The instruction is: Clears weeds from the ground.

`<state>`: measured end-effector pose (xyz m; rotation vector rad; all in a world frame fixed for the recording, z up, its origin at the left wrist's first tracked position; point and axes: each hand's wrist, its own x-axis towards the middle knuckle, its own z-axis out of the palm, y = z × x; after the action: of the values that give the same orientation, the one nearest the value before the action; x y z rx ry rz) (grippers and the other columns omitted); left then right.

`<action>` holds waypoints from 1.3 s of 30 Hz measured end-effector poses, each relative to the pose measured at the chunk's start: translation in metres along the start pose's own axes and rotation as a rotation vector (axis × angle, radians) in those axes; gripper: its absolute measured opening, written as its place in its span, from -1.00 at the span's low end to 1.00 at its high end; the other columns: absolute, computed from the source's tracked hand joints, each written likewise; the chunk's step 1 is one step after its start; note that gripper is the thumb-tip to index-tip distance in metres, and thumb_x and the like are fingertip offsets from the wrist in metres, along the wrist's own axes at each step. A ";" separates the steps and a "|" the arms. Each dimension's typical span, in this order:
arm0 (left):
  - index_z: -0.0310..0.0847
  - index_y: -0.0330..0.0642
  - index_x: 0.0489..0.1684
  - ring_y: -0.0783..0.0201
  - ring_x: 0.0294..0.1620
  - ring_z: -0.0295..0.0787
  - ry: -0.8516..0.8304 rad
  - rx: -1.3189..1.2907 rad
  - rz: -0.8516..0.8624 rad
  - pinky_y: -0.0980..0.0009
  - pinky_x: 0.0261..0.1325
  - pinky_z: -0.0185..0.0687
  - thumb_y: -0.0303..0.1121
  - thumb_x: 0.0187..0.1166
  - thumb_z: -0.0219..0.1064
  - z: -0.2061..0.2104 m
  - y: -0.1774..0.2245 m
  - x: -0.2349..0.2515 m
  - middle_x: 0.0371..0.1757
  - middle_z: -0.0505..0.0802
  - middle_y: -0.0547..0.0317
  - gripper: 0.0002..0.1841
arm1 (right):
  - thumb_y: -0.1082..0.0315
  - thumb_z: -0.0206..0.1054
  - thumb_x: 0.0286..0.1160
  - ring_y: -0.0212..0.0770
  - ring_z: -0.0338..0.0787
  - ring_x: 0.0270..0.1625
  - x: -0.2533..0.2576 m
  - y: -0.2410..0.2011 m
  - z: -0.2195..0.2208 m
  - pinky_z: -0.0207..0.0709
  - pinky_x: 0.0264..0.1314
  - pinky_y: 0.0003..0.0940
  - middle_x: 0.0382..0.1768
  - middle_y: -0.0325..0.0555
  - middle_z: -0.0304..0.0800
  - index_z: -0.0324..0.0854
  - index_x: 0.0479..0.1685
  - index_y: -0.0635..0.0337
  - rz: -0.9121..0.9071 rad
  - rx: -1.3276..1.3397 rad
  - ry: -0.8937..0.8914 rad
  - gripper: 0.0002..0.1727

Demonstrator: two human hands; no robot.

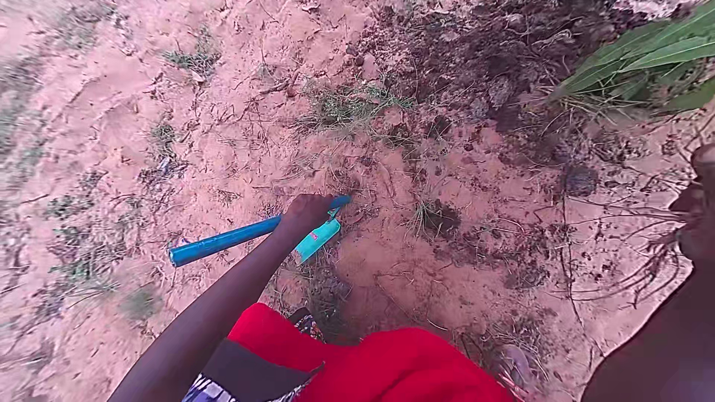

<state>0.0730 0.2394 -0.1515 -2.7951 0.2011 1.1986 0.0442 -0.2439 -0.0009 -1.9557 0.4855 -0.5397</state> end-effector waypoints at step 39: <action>0.59 -0.05 0.35 -0.19 0.00 0.86 0.069 -0.019 0.014 -0.17 0.06 0.69 -0.09 0.73 0.30 0.004 -0.017 0.008 -0.13 0.87 -0.12 -0.63 | 0.44 0.22 0.67 -0.13 0.76 -0.02 -0.069 0.106 0.232 0.57 0.18 -0.10 -0.07 0.13 0.79 0.63 0.28 0.41 0.180 -0.246 -0.297 -0.68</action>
<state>0.0780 0.2561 -0.1595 -2.8584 0.2153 1.1141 0.1085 -0.0813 -0.1990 -2.1533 0.5505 -0.0733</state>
